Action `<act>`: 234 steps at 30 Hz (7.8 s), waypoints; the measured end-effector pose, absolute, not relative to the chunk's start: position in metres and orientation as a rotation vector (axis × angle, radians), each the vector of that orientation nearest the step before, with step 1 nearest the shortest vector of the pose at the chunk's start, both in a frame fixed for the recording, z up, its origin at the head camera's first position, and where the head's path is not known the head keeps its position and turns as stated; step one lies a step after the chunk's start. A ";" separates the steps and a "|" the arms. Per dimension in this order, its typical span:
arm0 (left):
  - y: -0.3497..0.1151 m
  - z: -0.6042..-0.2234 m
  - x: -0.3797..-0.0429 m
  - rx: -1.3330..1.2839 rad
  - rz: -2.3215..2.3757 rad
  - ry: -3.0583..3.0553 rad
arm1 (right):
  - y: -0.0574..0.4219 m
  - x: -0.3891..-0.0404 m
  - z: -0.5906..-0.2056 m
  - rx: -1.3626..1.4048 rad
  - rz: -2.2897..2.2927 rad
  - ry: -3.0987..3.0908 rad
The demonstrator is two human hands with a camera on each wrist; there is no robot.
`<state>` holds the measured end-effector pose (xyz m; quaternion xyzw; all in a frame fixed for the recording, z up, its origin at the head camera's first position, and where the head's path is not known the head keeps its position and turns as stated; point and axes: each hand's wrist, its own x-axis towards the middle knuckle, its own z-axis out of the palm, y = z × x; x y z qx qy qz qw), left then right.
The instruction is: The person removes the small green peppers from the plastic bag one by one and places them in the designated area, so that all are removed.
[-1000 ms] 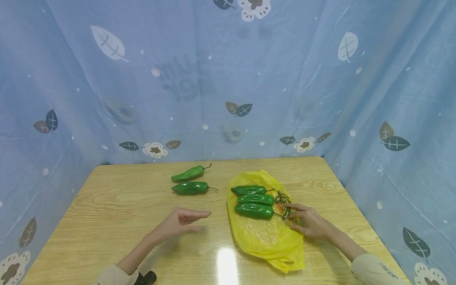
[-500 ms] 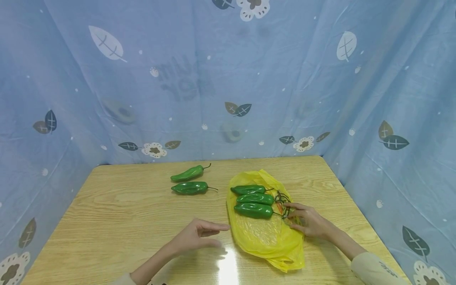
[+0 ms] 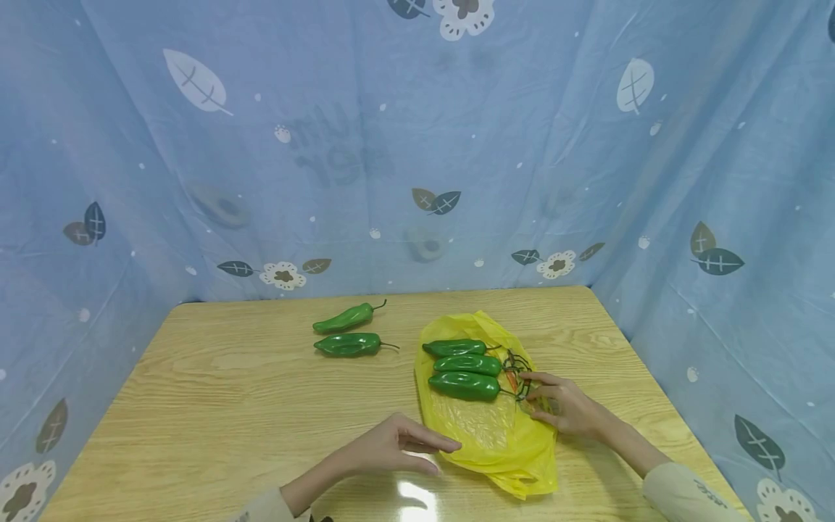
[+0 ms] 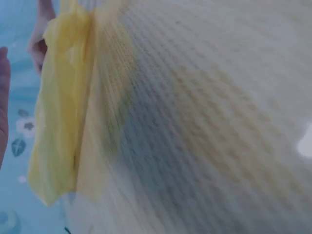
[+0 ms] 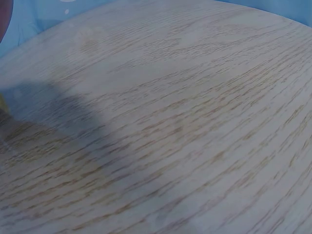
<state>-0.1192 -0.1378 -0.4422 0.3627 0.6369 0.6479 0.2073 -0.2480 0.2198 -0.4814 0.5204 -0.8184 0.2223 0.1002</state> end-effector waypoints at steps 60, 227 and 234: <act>-0.097 -0.470 -0.236 0.680 1.051 2.617 | 0.221 -0.249 -0.484 1.510 0.652 -2.433; -0.283 -0.472 -0.175 0.288 1.457 2.726 | 0.220 -0.250 -0.486 1.523 0.701 -2.417; -0.287 -0.471 -0.182 0.341 1.416 2.744 | 0.219 -0.250 -0.485 1.538 0.711 -2.397</act>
